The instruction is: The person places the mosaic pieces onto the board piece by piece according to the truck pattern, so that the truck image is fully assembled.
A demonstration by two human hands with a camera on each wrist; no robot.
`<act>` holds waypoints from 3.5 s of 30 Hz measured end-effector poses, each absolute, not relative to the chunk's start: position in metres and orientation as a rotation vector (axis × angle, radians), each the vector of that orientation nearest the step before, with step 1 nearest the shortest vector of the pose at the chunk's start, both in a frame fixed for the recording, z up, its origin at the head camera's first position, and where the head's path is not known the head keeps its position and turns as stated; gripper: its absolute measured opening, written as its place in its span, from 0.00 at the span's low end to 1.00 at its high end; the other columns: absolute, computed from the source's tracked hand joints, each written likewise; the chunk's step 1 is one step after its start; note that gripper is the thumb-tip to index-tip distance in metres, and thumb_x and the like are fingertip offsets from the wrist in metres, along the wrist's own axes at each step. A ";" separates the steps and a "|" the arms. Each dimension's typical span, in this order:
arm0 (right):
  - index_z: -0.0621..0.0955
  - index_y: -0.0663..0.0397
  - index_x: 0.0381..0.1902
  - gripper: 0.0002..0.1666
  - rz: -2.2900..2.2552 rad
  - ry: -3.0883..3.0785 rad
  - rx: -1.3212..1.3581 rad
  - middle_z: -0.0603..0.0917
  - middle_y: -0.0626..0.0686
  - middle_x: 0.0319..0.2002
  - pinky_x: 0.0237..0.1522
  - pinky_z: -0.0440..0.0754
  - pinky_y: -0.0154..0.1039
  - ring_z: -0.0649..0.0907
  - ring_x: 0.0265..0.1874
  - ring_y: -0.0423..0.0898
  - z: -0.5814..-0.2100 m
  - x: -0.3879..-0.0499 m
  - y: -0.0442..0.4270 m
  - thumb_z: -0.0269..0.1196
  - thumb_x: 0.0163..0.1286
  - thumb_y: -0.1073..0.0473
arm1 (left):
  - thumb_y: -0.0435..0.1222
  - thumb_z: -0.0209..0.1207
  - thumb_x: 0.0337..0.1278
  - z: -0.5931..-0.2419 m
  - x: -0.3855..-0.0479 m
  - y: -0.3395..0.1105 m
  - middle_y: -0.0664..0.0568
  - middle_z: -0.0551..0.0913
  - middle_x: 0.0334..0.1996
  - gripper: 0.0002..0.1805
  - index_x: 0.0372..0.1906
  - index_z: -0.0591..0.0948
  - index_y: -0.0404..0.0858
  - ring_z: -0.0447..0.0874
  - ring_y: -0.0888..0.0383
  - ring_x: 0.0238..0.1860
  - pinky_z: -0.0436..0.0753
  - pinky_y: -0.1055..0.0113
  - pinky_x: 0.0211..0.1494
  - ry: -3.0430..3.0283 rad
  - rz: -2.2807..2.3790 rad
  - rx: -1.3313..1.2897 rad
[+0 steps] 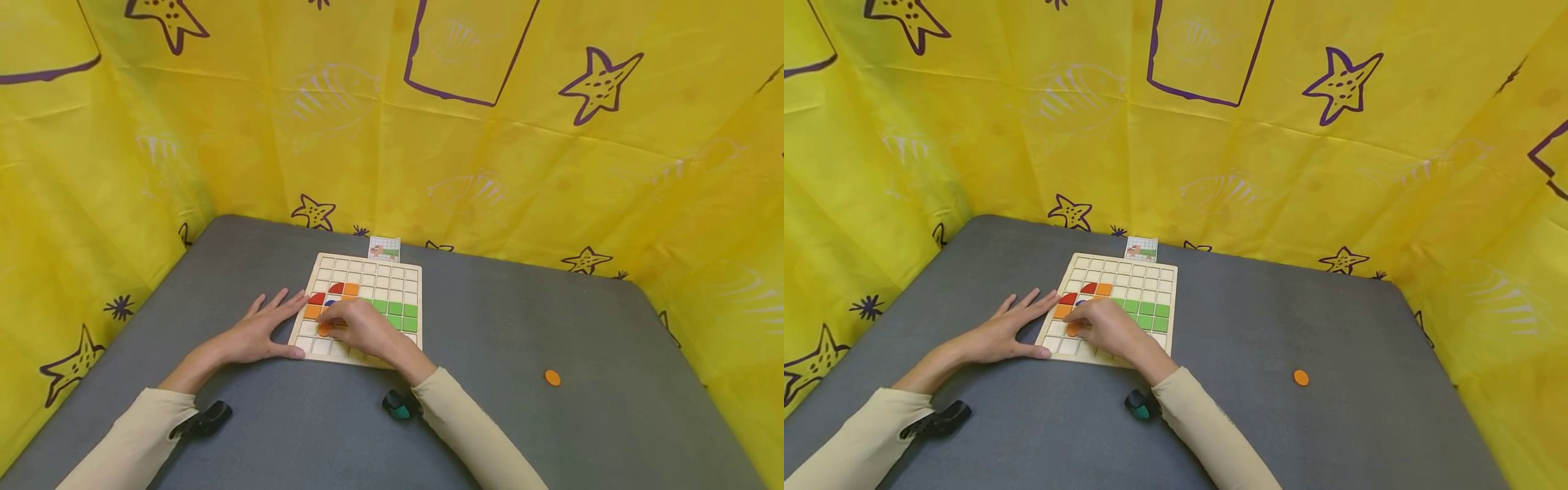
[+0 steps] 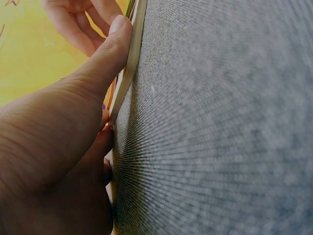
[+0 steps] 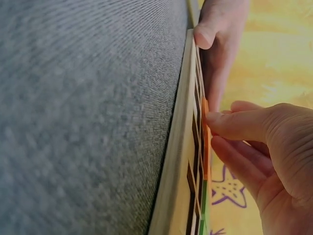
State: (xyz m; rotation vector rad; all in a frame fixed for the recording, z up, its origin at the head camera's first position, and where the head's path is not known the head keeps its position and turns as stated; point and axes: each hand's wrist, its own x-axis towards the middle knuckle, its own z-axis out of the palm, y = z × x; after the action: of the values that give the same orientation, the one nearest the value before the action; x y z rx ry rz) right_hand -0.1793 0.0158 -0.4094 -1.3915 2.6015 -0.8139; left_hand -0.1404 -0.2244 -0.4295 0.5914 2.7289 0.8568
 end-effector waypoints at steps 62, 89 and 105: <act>0.87 0.62 0.43 0.17 -1.010 3.007 -0.847 0.88 0.54 0.41 0.42 0.85 0.43 0.87 0.41 0.53 -0.417 -0.157 0.288 0.73 0.53 0.72 | 0.62 0.68 0.44 -0.428 -0.140 -0.224 0.42 0.50 0.77 0.60 0.78 0.54 0.40 0.35 0.35 0.76 0.29 0.36 0.71 2.721 0.849 0.569; 0.88 0.57 0.39 0.18 -0.856 3.171 -0.691 0.89 0.51 0.37 0.40 0.76 0.18 0.86 0.36 0.39 -0.419 -0.108 0.359 0.78 0.47 0.64 | 0.63 0.67 0.44 -0.429 -0.140 -0.224 0.42 0.50 0.77 0.60 0.78 0.53 0.42 0.35 0.36 0.76 0.30 0.37 0.71 2.730 0.844 0.576; 0.87 0.64 0.39 0.22 -1.030 3.100 -0.754 0.88 0.57 0.37 0.36 0.82 0.25 0.86 0.35 0.34 -0.427 -0.098 0.361 0.74 0.43 0.79 | 0.62 0.68 0.44 -0.427 -0.139 -0.224 0.41 0.49 0.77 0.60 0.78 0.53 0.40 0.35 0.34 0.76 0.29 0.36 0.71 2.719 0.838 0.561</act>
State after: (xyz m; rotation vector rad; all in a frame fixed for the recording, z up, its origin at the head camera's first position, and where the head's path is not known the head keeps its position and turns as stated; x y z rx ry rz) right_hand -0.0975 0.3611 -0.4275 -0.7536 3.1000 -1.0304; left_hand -0.1392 -0.2243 -0.4273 0.5609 2.7191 0.8378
